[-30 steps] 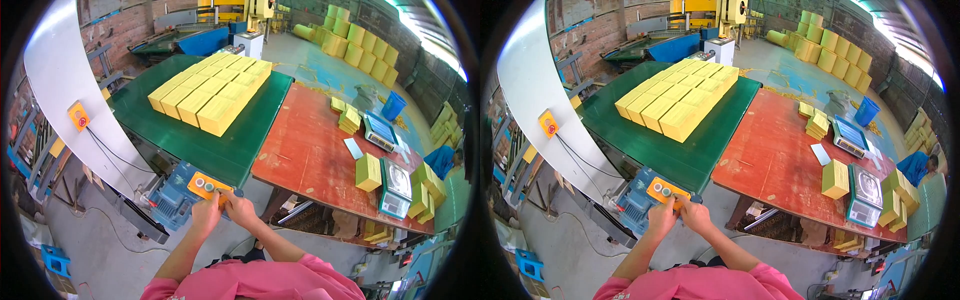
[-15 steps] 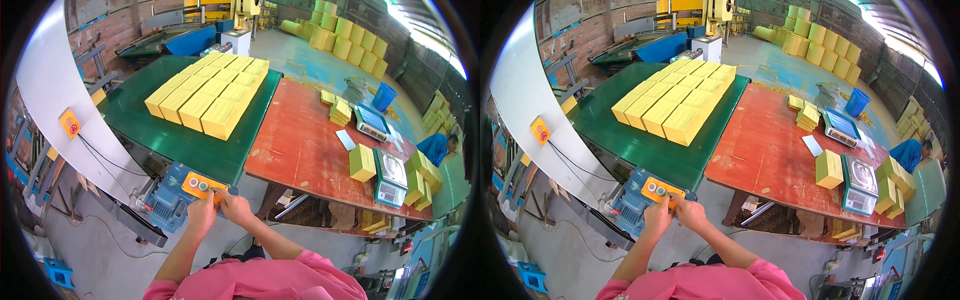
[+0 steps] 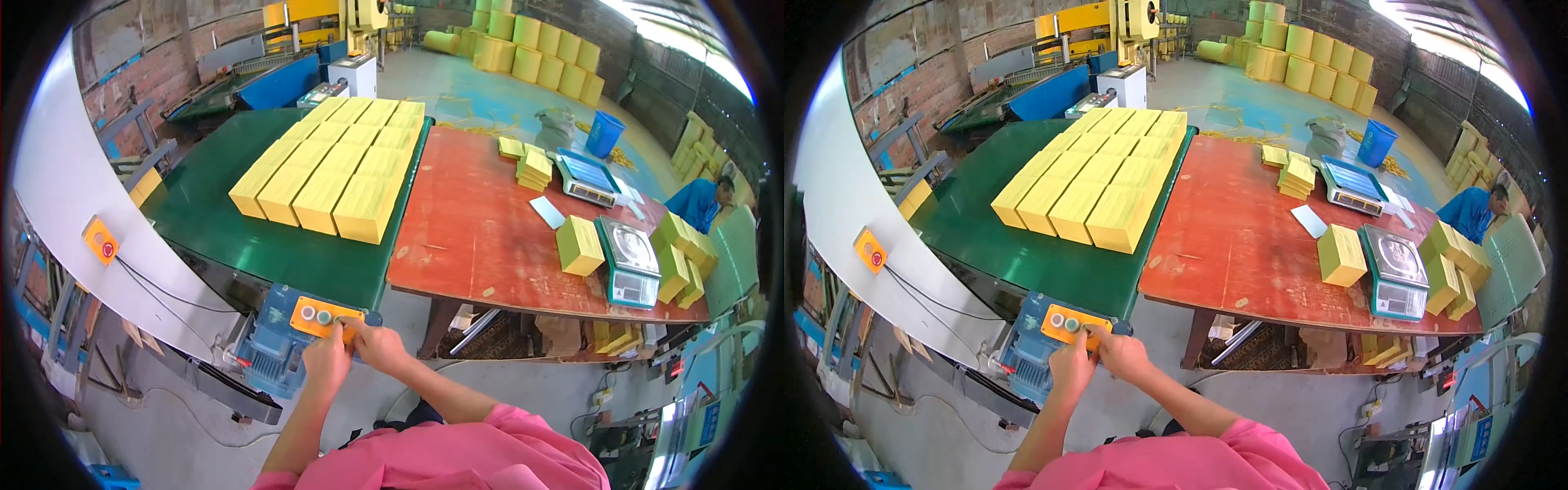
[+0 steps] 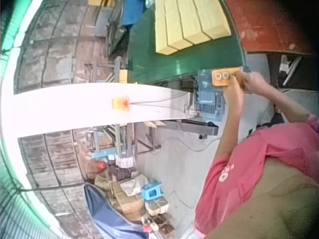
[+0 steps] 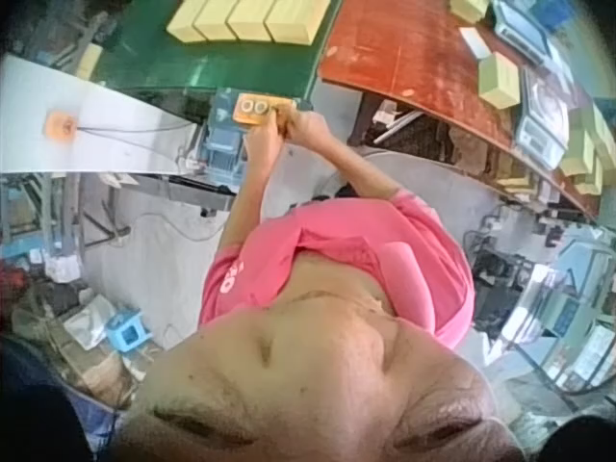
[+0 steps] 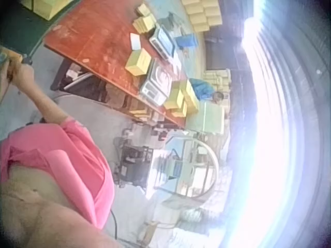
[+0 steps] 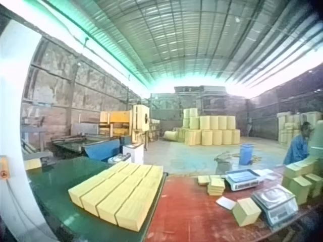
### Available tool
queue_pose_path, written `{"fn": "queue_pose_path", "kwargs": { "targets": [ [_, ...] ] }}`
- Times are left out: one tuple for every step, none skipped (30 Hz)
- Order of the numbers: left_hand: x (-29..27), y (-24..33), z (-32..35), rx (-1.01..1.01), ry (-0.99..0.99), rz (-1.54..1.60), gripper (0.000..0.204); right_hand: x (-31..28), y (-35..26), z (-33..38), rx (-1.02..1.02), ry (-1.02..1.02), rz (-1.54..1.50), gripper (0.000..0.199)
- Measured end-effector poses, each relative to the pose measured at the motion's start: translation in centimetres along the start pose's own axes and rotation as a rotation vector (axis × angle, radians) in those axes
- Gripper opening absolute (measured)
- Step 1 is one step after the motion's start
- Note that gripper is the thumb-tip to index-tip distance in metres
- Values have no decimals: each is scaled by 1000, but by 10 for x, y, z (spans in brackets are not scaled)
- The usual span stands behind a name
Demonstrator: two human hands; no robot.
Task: Weighing and stacking yellow textured paper sheets on a digital scale in a factory setting.
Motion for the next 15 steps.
{"fn": "queue_pose_path", "kwargs": {
  "targets": [
    [1,0,1,4,1,-2,49,1,0,1,0,4,-2,43],
    [2,-1,1,9,6,-7,49,1,0,1,-7,12,-3,43],
    [2,-2,1,14,12,-11,50,2,0,0,-14,19,-4,44],
    [1,-2,1,15,12,-11,50,3,1,1,-14,20,-4,44],
    [0,-2,0,32,19,-23,47,3,1,1,-15,28,1,44],
    [0,-2,-1,48,26,-34,45,3,2,1,-16,36,7,45],
    [1,-3,0,47,27,-33,45,4,1,1,-17,36,8,45],
    [4,-4,0,39,26,-28,46,4,1,1,-28,46,12,45],
    [5,-5,1,33,26,-23,48,4,0,1,-37,57,16,45],
    [4,-5,0,38,30,-20,48,4,0,1,-38,63,20,45],
    [5,-6,0,38,13,-40,47,5,1,1,-31,55,20,45],
    [5,-6,0,39,-4,-60,46,6,1,1,-23,48,20,44],
    [5,-6,0,45,0,-57,46,6,1,1,-22,56,24,44],
    [6,-7,0,48,5,-57,46,7,1,2,-23,54,33,44],
    [6,-7,-1,51,9,-57,45,7,1,2,-22,51,42,43]
  ]
}}
Point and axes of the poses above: each hand's wrist, its own z-axis away from the middle knuckle, its own x-axis out of the palm, y = z × x, the point moved 2 cm from there along -z, towards the middle knuckle, and after that the axes turned 12 degrees about -z, right-handed, at the moved point
